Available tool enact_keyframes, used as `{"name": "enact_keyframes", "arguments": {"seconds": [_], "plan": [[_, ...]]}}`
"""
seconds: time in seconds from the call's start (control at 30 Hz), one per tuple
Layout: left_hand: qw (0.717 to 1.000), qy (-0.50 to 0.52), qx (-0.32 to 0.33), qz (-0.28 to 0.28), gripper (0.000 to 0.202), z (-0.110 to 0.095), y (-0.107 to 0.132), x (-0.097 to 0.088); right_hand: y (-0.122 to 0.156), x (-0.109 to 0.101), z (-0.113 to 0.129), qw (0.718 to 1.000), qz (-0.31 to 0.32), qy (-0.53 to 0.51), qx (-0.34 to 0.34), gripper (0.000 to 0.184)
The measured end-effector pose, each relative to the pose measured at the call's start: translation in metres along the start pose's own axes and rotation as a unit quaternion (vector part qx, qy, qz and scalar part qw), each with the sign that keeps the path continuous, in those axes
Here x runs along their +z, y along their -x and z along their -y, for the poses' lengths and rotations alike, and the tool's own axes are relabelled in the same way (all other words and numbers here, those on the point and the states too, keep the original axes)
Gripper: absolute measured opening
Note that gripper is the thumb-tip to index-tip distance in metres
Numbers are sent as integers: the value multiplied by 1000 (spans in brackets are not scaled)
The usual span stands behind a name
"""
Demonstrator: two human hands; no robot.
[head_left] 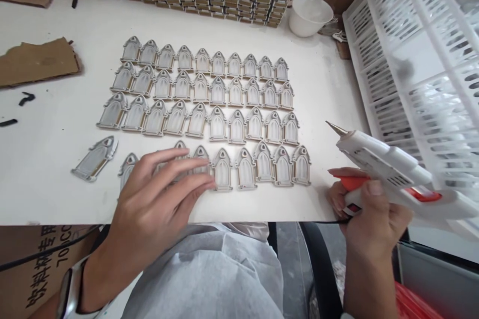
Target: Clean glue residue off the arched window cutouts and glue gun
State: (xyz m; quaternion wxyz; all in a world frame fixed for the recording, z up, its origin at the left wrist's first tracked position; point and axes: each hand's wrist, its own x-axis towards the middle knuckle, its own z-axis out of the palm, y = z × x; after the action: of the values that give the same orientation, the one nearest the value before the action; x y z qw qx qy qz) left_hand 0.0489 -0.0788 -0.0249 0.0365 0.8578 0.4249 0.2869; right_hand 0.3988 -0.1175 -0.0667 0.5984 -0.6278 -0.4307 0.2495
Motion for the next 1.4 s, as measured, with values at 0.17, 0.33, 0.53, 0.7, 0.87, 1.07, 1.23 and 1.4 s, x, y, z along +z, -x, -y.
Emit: {"name": "enact_keyframes", "arguments": {"seconds": [0.17,0.33,0.53,0.7,0.87,1.07,1.23,1.4], "plan": [[998,-26,-23,47,39,6,-12,11,0,0,0,1000,0,4,4,40],[997,-33,-54,43,35,7,-18,23,0,-1,2,1000,9,14,14,42],[997,-31,-62,38,24,10,-18,26,2,-2,3,999,13,19,24,40],[997,-30,-63,29,21,8,-16,25,3,-2,3,999,6,19,28,38],[997,-36,-58,26,23,10,-17,21,1,0,1,1000,-1,16,21,39],[998,-34,-52,19,24,5,-18,25,-1,1,1,1000,2,28,11,40],[997,-47,-56,9,25,9,-16,20,0,0,3,999,9,30,17,44],[993,-73,-89,-20,24,24,4,-1,2,0,4,999,15,35,25,45]]}}
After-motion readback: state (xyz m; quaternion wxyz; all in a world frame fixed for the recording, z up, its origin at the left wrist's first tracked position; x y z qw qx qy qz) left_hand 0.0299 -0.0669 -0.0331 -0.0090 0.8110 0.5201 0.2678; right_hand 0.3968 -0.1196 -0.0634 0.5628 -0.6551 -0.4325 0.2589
